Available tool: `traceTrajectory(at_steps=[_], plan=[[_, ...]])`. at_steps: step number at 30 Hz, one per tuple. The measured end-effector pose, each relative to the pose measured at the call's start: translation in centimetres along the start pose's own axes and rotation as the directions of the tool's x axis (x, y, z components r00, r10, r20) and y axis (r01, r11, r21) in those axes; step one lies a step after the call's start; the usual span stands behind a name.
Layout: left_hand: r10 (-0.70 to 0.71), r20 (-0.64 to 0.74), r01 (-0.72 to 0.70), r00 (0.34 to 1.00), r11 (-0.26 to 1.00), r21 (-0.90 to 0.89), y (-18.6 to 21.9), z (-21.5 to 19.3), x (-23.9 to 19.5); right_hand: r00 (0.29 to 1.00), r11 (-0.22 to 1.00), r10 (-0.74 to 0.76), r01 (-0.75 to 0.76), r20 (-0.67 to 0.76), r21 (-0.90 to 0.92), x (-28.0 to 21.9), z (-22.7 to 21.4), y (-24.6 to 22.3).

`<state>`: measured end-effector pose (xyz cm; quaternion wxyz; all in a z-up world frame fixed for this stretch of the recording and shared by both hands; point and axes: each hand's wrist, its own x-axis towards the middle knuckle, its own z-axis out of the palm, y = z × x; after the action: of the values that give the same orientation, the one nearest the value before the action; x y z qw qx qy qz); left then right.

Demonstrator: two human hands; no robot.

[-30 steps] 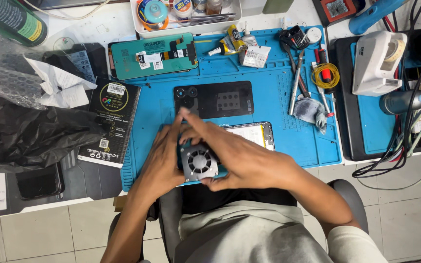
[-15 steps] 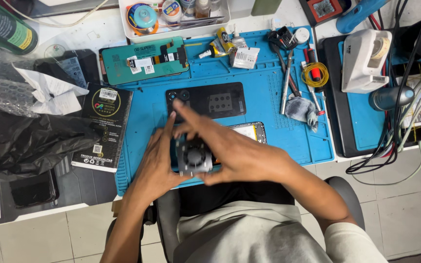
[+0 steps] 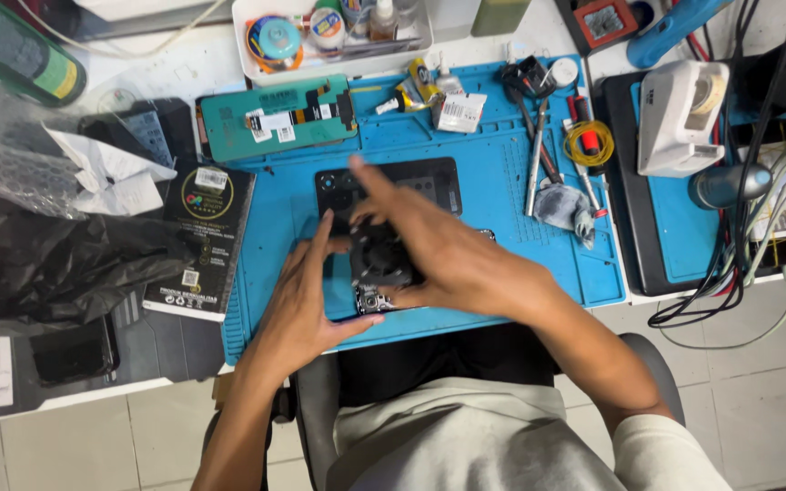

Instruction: The person applies adhesive to the edges of a disassembled smartphone chassis, then uses a small fan to cool or dry the interior. The person handles the phone chassis, adhesive tube, and fan throughout the clip.

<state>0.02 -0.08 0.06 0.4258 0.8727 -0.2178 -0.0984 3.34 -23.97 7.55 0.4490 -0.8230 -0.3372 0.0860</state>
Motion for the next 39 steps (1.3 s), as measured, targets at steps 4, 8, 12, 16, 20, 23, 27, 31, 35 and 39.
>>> traceTrajectory(at_steps=[4,8,12,16,20,23,27,31,35,39], plan=[[0.088,-0.019,-0.088,0.996,0.996,-0.011,0.3,-0.1,0.1,0.993,0.997,0.079,-0.078,-0.085,0.013,-1.3,-2.8,1.0],[0.089,-0.017,-0.09,0.996,0.996,-0.013,0.2,0.1,0.1,0.974,0.98,0.166,-0.18,-0.154,-0.082,-4.0,-5.1,1.3],[0.067,-0.004,-0.067,0.998,0.998,-0.014,0.0,0.2,0.1,0.95,0.959,0.258,-0.274,-0.174,-0.078,-6.6,-6.3,1.2],[0.075,-0.009,-0.075,0.997,0.997,-0.01,0.2,0.1,0.2,0.962,0.964,0.264,-0.265,-0.07,-0.016,-8.0,-5.7,0.5],[0.069,-0.009,-0.069,0.998,0.998,-0.007,0.3,0.0,0.2,0.968,0.969,0.235,-0.24,0.082,0.06,-7.2,-3.4,-0.9],[0.087,-0.018,-0.087,0.996,0.996,-0.019,0.1,0.0,0.1,0.969,0.976,0.166,-0.189,0.183,0.113,-5.1,-1.5,-1.6],[0.082,-0.04,-0.081,0.996,0.996,0.033,-0.2,0.1,0.0,0.968,0.977,0.082,-0.125,0.235,0.172,-1.8,0.8,-2.0],[0.013,-0.027,-0.012,1.0,1.0,0.025,-0.2,0.2,-0.1,0.991,0.993,-0.003,-0.013,0.136,0.118,0.8,1.2,-1.3],[-0.002,-0.013,0.002,1.0,1.0,0.014,-0.1,0.1,-0.1,1.0,0.998,0.02,-0.019,-0.009,0.068,0.7,-0.2,-0.1],[0.108,-0.031,-0.108,0.994,0.994,-0.009,-0.1,0.0,0.0,0.989,0.992,0.112,-0.106,-0.099,0.063,-1.6,-3.1,1.0]])
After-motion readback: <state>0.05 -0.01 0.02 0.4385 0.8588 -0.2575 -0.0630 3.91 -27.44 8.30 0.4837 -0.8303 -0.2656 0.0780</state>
